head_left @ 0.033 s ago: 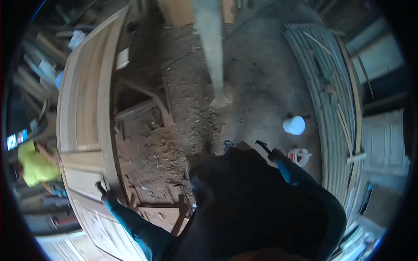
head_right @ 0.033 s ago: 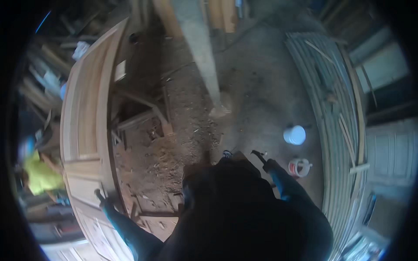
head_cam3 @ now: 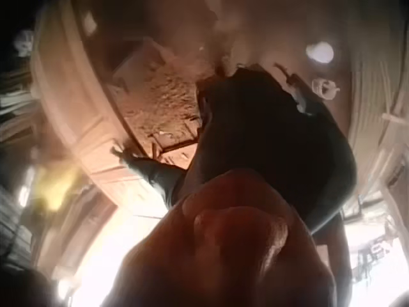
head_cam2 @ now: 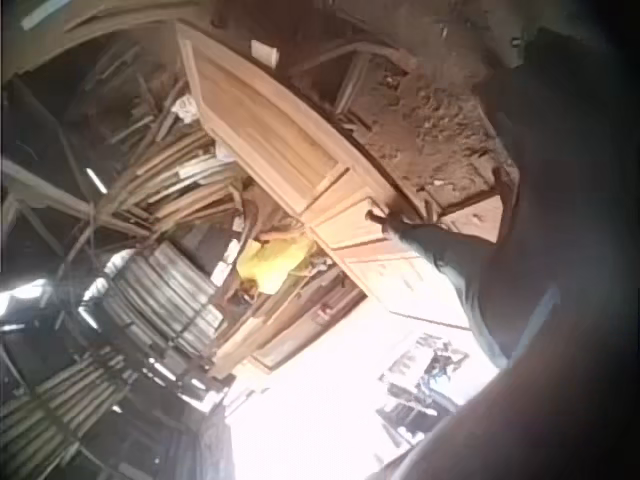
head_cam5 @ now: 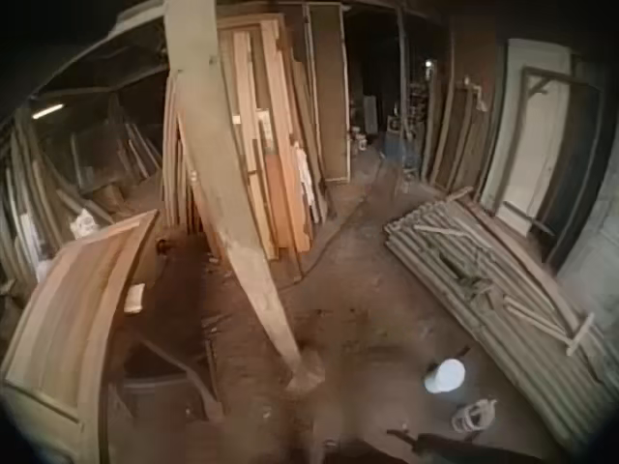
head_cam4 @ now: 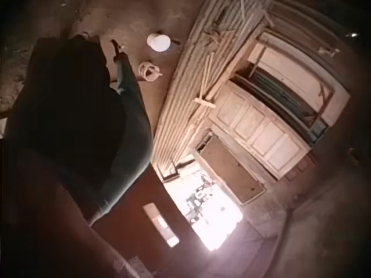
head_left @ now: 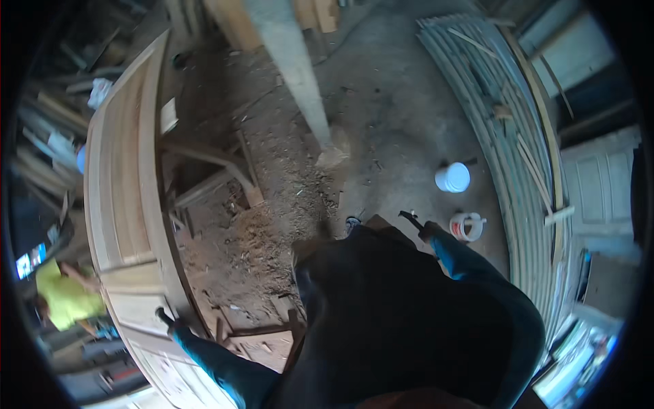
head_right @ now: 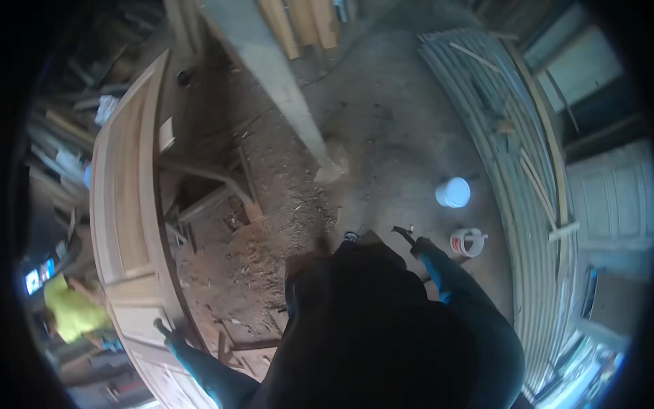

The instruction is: The person assembles a wooden door by hammering a chisel into the joints, applies glue to small wooden components, and carries a bucket of materials across the workshop.

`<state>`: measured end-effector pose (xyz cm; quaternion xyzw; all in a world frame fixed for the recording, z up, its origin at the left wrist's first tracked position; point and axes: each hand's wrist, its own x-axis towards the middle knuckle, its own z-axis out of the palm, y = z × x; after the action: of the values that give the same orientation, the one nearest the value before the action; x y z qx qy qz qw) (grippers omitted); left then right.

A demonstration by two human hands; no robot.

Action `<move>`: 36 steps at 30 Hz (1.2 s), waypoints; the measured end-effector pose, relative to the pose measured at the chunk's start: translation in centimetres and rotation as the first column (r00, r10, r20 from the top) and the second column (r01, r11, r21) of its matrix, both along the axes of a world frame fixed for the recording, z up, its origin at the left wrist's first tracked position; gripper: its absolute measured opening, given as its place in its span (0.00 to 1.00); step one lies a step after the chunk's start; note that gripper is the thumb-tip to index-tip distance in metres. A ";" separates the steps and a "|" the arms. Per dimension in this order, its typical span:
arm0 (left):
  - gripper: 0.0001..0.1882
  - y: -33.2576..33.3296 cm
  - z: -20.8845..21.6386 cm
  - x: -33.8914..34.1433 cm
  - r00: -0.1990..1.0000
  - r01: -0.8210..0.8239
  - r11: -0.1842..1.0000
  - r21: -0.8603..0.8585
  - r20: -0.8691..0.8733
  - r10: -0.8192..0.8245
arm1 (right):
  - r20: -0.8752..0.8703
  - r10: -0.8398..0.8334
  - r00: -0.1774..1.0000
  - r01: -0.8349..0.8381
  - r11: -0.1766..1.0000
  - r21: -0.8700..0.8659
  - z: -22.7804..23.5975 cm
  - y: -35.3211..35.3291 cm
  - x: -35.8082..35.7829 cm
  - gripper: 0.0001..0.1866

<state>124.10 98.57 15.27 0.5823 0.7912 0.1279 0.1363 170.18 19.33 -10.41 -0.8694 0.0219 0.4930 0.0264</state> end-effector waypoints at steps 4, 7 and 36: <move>0.28 -2.2 4.0 4.1 0.995 0.098 0.989 0.110 -0.037 -0.095 | 0.045 0.013 0.999 -0.011 0.999 -0.050 -3.6 -7.1 -3.2 0.15; 0.30 -10.2 5.3 16.4 0.862 0.467 0.879 0.096 -0.269 -0.429 | -0.064 0.564 0.823 -0.568 0.816 -0.106 -10.6 -14.1 -4.8 0.14; 0.27 -51.0 -27.5 102.3 -0.290 0.857 -0.479 -0.191 0.590 -0.753 | -0.038 -0.990 -0.137 0.971 -0.142 0.194 -6.8 -14.9 20.9 0.30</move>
<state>226.44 47.58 -12.26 0.8718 -0.0369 -0.2487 0.4205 191.08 4.39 -17.23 -0.5784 0.6274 0.2501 0.4574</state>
